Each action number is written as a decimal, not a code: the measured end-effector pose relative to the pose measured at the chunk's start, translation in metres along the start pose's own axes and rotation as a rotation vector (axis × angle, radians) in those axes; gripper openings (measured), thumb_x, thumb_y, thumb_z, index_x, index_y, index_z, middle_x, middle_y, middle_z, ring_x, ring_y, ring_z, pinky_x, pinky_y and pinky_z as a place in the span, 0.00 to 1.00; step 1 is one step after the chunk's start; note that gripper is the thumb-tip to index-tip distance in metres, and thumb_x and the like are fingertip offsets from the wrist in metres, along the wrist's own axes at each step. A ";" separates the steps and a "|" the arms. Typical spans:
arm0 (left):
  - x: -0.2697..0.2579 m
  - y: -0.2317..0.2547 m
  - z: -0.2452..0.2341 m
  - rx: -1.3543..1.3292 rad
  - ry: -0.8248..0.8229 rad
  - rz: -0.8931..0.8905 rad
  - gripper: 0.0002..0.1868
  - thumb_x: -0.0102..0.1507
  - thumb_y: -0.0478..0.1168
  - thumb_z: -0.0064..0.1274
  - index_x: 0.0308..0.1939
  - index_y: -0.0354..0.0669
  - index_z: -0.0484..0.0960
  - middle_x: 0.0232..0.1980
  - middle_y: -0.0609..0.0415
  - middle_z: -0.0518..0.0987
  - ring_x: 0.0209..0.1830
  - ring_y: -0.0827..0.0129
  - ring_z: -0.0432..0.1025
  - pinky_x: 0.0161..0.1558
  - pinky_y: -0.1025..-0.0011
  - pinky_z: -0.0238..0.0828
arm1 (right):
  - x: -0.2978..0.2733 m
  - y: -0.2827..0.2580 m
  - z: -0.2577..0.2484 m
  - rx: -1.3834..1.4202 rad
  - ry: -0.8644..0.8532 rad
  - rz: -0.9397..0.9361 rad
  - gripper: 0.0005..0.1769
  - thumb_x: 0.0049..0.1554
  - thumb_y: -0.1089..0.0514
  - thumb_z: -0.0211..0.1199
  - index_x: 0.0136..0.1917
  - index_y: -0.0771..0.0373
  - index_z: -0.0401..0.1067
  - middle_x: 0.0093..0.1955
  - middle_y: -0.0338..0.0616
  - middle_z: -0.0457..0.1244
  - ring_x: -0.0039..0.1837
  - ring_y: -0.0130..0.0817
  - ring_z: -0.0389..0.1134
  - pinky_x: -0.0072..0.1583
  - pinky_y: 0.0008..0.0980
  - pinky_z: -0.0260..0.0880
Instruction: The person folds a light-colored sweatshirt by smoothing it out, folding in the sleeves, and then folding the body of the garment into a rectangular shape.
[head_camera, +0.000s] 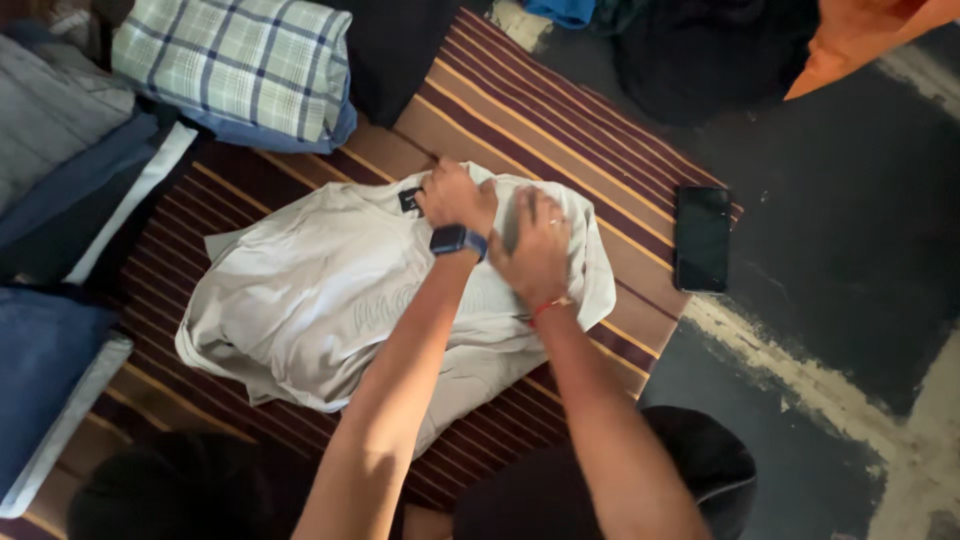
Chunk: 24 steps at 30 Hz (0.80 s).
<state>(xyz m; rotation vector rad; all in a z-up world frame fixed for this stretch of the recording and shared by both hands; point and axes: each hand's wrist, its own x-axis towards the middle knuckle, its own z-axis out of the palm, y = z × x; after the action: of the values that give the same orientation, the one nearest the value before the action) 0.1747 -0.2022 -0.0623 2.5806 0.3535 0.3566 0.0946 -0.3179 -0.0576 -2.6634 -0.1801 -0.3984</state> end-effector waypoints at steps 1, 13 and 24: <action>0.002 -0.001 0.002 -0.014 -0.044 -0.037 0.21 0.50 0.52 0.65 0.37 0.40 0.84 0.42 0.43 0.84 0.48 0.48 0.77 0.49 0.52 0.71 | -0.001 0.003 -0.006 -0.044 -0.090 0.041 0.45 0.55 0.40 0.64 0.75 0.72 0.59 0.73 0.64 0.55 0.75 0.61 0.53 0.73 0.58 0.50; 0.004 -0.040 0.018 -0.162 -0.076 0.188 0.10 0.68 0.44 0.52 0.49 0.46 0.82 0.43 0.44 0.84 0.41 0.44 0.79 0.42 0.49 0.75 | 0.004 -0.004 -0.013 -0.158 -0.097 -0.075 0.42 0.59 0.31 0.58 0.79 0.51 0.60 0.81 0.70 0.44 0.82 0.65 0.43 0.77 0.64 0.37; 0.009 -0.049 0.012 0.013 0.053 0.314 0.12 0.69 0.47 0.52 0.47 0.43 0.74 0.50 0.48 0.75 0.51 0.51 0.74 0.42 0.57 0.77 | 0.019 -0.013 0.027 -0.006 -0.188 -0.247 0.37 0.62 0.52 0.50 0.82 0.61 0.54 0.86 0.50 0.49 0.87 0.48 0.45 0.84 0.55 0.38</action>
<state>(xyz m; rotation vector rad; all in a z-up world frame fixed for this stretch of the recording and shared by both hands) 0.1784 -0.1634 -0.0963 2.6441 -0.0342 0.5352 0.1168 -0.2931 -0.0695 -2.6899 -0.5695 -0.2226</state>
